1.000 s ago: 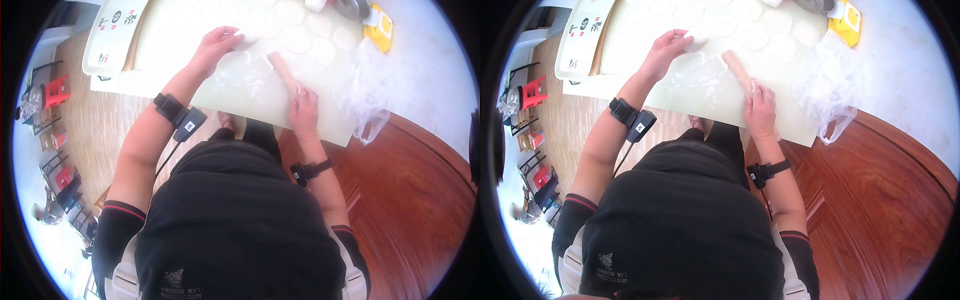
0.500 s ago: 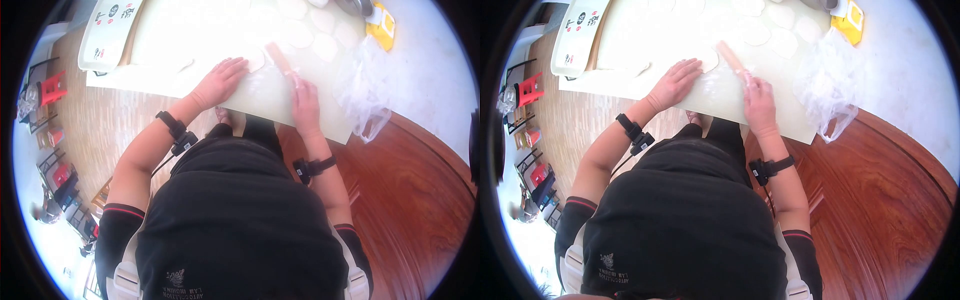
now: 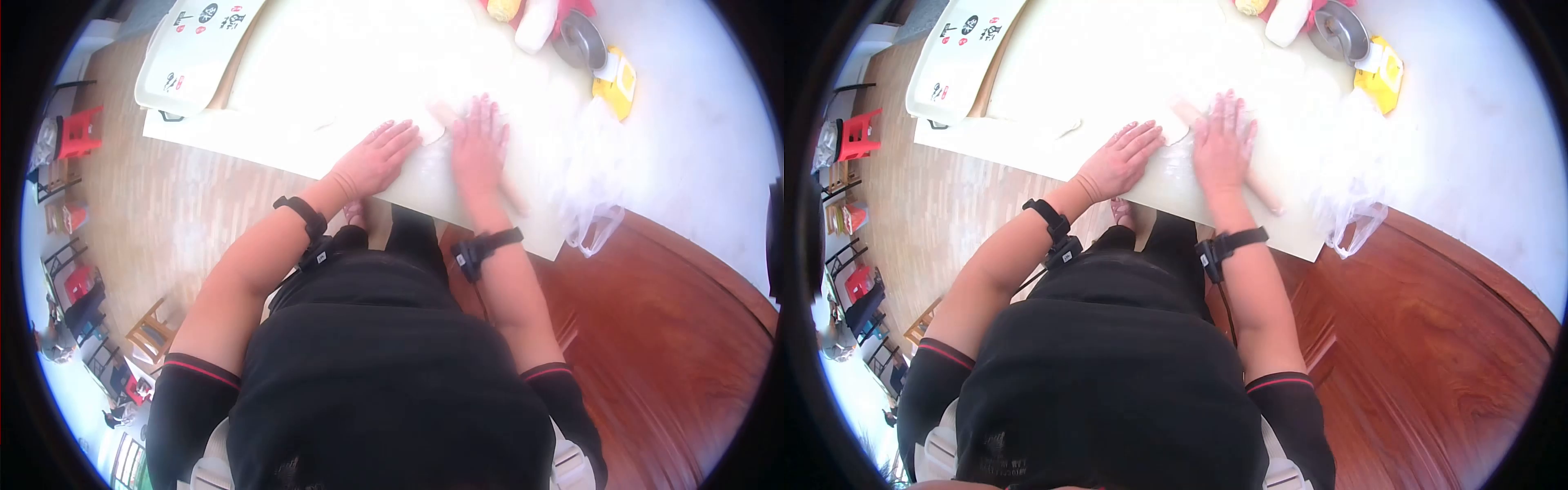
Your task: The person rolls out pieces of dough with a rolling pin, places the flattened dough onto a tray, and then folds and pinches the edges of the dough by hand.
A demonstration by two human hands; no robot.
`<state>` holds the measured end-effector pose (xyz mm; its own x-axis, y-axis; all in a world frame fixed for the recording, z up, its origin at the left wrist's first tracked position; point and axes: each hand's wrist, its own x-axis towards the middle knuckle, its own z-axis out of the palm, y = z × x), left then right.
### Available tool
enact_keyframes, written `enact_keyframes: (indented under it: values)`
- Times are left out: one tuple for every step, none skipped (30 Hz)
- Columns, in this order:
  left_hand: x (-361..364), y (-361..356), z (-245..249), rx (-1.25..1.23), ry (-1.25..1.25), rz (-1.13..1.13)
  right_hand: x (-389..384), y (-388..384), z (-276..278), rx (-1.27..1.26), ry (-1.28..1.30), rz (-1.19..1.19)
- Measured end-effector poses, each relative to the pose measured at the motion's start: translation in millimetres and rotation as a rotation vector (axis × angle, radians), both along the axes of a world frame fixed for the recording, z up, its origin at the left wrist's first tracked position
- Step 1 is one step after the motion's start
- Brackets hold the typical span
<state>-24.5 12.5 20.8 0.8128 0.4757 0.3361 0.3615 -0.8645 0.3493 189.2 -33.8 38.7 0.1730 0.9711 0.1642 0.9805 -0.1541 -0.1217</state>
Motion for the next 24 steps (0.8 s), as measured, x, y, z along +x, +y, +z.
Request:
enact_keyframes:
  values:
    - [-1, -3, 0, 0.005, 0.011, -0.010, 6, 3, 1, 0.011, 0.006, -0.032]
    - [-2, -8, -2, 0.004, 0.009, -0.012, 4, -3, -3, 0.009, 0.003, -0.034]
    - [-3, -10, -6, -0.011, 0.003, -0.001, 1, -10, -9, -0.037, 0.024, 0.001]
    - [-1, -7, -6, -0.021, -0.006, 0.014, -1, -12, -7, -0.078, 0.039, 0.039]
    - [-1, -6, -7, -0.017, -0.014, 0.013, -8, -22, -6, -0.074, 0.032, 0.039]
    - [0, -7, -7, -0.036, 0.006, 0.021, -21, -37, -2, -0.063, 0.083, 0.053]
    - [-2, -7, -9, -0.058, 0.028, 0.031, -32, -43, -2, -0.055, 0.137, 0.070]
    - [-1, -8, -8, -0.057, 0.019, 0.030, -33, -43, -2, -0.042, 0.092, 0.058]
    - [-1, -7, -8, -0.030, 0.005, 0.041, -27, -36, -6, -0.036, 0.083, 0.060]
    - [-2, -7, -6, -0.010, -0.007, 0.053, -18, -25, -10, 0.004, 0.026, 0.018]
    - [-2, -7, -7, -0.011, -0.012, 0.060, -9, -16, -14, 0.045, -0.030, -0.021]
    - [-2, -6, -7, -0.021, -0.010, 0.049, -5, -11, -15, 0.044, -0.034, -0.015]
    - [-2, -7, -8, -0.033, -0.007, 0.033, -1, -9, -15, 0.049, 0.012, 0.000]
    - [-24, -15, -67, -0.026, 0.032, 0.018, -22, -19, -84, 0.064, 0.098, -0.002]
    - [-23, -16, -69, -0.024, 0.039, 0.031, -28, -28, -83, 0.062, 0.094, -0.006]
    - [-22, -16, -70, -0.018, 0.044, 0.043, -43, -43, -80, 0.041, 0.126, 0.027]
    - [-22, -15, -71, -0.017, 0.041, 0.042, -57, -56, -78, 0.018, 0.158, 0.063]
    - [-22, -15, -71, -0.028, 0.042, 0.045, -68, -66, -79, 0.020, 0.194, 0.057]
    - [-23, -17, -72, -0.041, 0.046, 0.048, -66, -64, -80, 0.016, 0.192, 0.057]
    - [-24, -18, -74, -0.046, 0.045, 0.049, -61, -58, -83, 0.004, 0.094, 0.024]
    - [-24, -16, -75, -0.014, 0.024, 0.045, -56, -51, -86, -0.007, -0.004, -0.007]
    - [-24, -16, -76, 0.018, 0.002, 0.042, -47, -40, -86, -0.012, -0.005, -0.006]
    - [-24, -16, -78, 0.013, 0.001, 0.043, -34, -27, -85, 0.016, 0.015, -0.037]
    - [-24, -15, -80, 0.003, -0.008, 0.039, -29, -22, -84, 0.043, 0.034, -0.070]
